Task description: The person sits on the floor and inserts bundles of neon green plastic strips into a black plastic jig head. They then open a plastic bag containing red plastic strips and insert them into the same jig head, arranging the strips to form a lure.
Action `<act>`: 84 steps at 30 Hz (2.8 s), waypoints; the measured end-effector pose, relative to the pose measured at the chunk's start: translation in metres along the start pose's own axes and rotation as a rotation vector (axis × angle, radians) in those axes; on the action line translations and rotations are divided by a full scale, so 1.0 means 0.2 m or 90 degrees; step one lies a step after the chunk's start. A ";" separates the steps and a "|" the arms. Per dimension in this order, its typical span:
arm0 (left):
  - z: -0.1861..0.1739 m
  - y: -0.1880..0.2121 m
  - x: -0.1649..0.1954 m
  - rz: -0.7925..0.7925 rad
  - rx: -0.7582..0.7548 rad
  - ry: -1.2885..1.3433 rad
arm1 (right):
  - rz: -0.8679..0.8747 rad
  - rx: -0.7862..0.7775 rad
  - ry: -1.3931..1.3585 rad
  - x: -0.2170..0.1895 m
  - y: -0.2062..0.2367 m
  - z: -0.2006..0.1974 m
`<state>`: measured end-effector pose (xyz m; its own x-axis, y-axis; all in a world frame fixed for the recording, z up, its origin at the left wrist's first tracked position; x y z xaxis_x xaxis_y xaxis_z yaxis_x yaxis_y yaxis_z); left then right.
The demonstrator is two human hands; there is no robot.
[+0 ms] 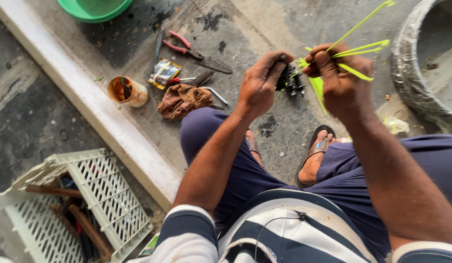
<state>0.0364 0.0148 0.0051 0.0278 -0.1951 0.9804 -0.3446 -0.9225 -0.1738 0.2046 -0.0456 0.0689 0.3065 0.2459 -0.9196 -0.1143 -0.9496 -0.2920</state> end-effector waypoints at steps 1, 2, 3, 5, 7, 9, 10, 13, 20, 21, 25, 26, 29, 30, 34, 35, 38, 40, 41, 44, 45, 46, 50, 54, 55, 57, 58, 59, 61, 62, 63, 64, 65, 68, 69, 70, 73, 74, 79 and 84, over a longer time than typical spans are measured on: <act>0.00 0.00 0.00 -0.014 -0.004 0.007 | 0.006 0.004 0.025 -0.01 0.00 0.00; 0.00 0.00 0.00 -0.028 -0.007 0.013 | -0.002 -0.018 0.091 -0.02 0.00 0.01; 0.00 0.00 0.00 -0.044 -0.009 0.018 | -0.008 -0.041 0.156 -0.02 0.00 0.01; -0.02 0.00 0.04 0.055 0.019 -0.076 | -0.003 -0.052 0.192 -0.03 0.00 0.01; -0.02 0.00 0.05 0.087 0.034 -0.121 | 0.014 -0.031 0.138 -0.02 0.01 0.01; -0.03 0.00 0.04 0.047 0.043 -0.116 | 0.065 0.009 0.182 0.00 0.01 -0.04; -0.03 0.00 0.04 0.046 0.046 -0.125 | 0.091 0.028 0.203 0.01 0.01 -0.06; -0.04 -0.01 0.03 0.039 0.048 -0.139 | -0.068 0.037 0.129 -0.02 0.02 -0.11; -0.01 0.00 0.03 0.014 0.029 -0.095 | -0.013 0.048 -0.023 0.04 0.01 -0.12; -0.01 0.00 0.03 0.020 0.027 -0.092 | -0.008 0.046 -0.012 0.04 0.00 -0.11; -0.01 0.00 0.02 0.007 0.021 -0.091 | 0.017 0.040 0.001 0.07 0.00 -0.09; -0.01 0.00 0.01 0.000 0.020 -0.081 | 0.024 0.041 -0.011 0.08 0.00 -0.09; -0.02 0.00 0.01 0.028 0.036 -0.104 | 0.047 0.040 -0.059 0.11 -0.01 -0.06; -0.02 -0.01 0.02 0.051 0.042 -0.118 | 0.057 0.041 -0.082 0.12 -0.01 -0.05; -0.02 -0.01 0.01 0.004 0.025 -0.040 | 0.057 0.019 -0.041 0.09 -0.02 -0.01; -0.02 -0.01 0.02 0.018 0.021 -0.030 | 0.015 -0.006 0.026 0.05 -0.02 0.00; -0.02 0.00 0.04 -0.020 0.010 0.007 | -0.079 -0.039 0.316 -0.03 -0.03 0.03; -0.03 0.00 0.06 0.007 0.010 0.001 | 0.023 -0.008 0.256 -0.04 -0.02 -0.01; -0.04 0.00 0.07 0.021 0.017 -0.002 | 0.070 0.003 0.223 -0.04 -0.02 -0.02; -0.04 0.00 0.07 -0.009 0.011 0.011 | 0.025 -0.026 0.096 -0.06 0.01 -0.06; -0.04 0.00 0.07 -0.019 0.015 -0.002 | 0.043 -0.005 0.042 -0.04 0.01 -0.07; -0.04 0.00 0.06 -0.033 0.018 -0.014 | 0.064 0.015 -0.012 -0.02 0.01 -0.09; -0.02 0.00 0.04 0.014 0.028 0.038 | 0.132 0.076 -0.073 0.04 0.03 -0.14; 0.00 0.00 0.01 0.033 0.038 -0.021 | 0.024 0.053 -0.054 0.02 0.03 -0.15; 0.00 0.00 0.01 0.044 0.037 -0.035 | 0.025 0.059 -0.060 0.02 0.03 -0.15; 0.00 0.00 0.00 0.013 0.027 -0.019 | 0.008 0.062 -0.028 0.02 0.02 -0.14; 0.00 0.00 0.00 -0.001 0.018 -0.008 | -0.010 0.060 0.010 0.01 0.01 -0.13; 0.00 0.00 0.00 0.000 0.020 -0.019 | -0.030 0.060 0.050 0.00 0.00 -0.12; 0.00 0.00 0.01 0.000 0.018 -0.037 | -0.029 0.054 0.079 0.00 -0.01 -0.10; 0.01 0.00 0.01 0.000 0.016 -0.026 | -0.028 0.052 0.096 0.00 -0.02 -0.10; 0.01 0.00 0.02 0.000 0.014 -0.016 | -0.028 0.051 0.093 0.00 -0.02 -0.10; 0.01 0.00 0.02 0.001 0.014 -0.005 | -0.029 0.050 0.089 0.00 -0.03 -0.09; 0.01 0.00 0.02 0.004 0.015 -0.013 | -0.029 0.048 0.086 0.00 -0.03 -0.09; 0.00 0.00 0.01 0.010 0.019 -0.029 | -0.033 0.048 0.109 -0.01 -0.03 -0.08; 0.00 0.00 0.01 0.012 0.018 -0.030 | -0.028 0.042 0.109 -0.01 -0.04 -0.07; 0.00 0.00 0.01 0.014 0.017 -0.032 | -0.023 0.036 0.110 -0.02 -0.04 -0.06; 0.00 0.00 0.01 0.009 0.006 0.000 | -0.122 -0.037 0.268 -0.07 -0.03 -0.02; -0.01 0.00 0.03 0.055 0.030 -0.057 | -0.173 -0.071 0.347 -0.10 -0.03 -0.01; -0.04 -0.01 0.06 0.086 0.074 -0.148 | -0.088 0.000 0.095 -0.09 -0.03 -0.07; -0.04 -0.01 0.06 0.048 0.064 -0.143 | 0.019 0.050 -0.059 0.01 0.00 -0.14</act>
<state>0.0300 0.0170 0.0171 0.2165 -0.3236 0.9211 -0.2592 -0.9287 -0.2654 0.2321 -0.0497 0.0744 0.2139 0.2380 -0.9474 -0.1966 -0.9395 -0.2804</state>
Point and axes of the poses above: each hand's wrist, its own y-axis away from the middle knuckle, its own z-axis out of the palm, x = y × z, the point moved 4 cm from there along -y, towards the middle knuckle, and after that the axes turned 2 degrees about -y, right-handed, at the moved point
